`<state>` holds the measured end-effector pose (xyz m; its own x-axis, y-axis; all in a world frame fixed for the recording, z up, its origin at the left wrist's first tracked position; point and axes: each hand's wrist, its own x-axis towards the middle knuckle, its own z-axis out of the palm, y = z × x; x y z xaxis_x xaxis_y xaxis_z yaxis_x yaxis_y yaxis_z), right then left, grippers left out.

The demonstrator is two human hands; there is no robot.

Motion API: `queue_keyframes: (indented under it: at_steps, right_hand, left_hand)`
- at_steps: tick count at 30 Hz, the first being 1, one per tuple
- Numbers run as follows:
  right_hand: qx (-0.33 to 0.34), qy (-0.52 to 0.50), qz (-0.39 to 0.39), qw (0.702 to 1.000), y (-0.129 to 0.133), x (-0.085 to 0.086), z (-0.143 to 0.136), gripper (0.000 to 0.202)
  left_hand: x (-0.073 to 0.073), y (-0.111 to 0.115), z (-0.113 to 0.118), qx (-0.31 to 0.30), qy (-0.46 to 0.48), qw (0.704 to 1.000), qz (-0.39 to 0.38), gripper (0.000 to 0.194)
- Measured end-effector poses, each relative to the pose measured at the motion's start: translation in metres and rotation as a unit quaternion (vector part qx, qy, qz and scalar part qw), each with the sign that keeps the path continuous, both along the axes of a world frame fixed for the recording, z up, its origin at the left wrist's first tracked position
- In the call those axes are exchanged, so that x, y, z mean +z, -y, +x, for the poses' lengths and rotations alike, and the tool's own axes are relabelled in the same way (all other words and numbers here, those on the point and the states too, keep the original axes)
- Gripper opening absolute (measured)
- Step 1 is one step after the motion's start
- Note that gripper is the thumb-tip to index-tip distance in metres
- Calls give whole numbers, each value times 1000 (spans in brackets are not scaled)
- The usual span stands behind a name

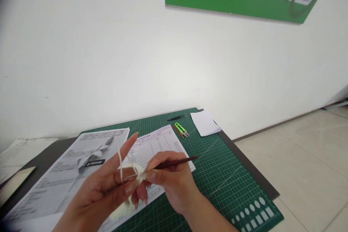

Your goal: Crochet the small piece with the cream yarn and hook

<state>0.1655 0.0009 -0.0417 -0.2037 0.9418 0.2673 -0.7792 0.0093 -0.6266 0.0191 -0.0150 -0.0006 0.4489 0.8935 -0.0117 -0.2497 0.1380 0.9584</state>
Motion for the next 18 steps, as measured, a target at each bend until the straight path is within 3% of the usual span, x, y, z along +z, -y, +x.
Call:
queue_keyframes:
  at_steps: [5,14,18]
  right_hand:
    - [43,-4,-11,999,-2,0,2,14]
    - [19,-19,-100,995,-4,-5,10,13]
    - [-35,-11,-101,994,-2,-4,6,11]
  left_hand:
    - [-2,2,1,43,-31,998,27,78]
    - [-4,-3,-2,27,31,995,91,60]
    - [-7,-2,4,82,35,992,89,58]
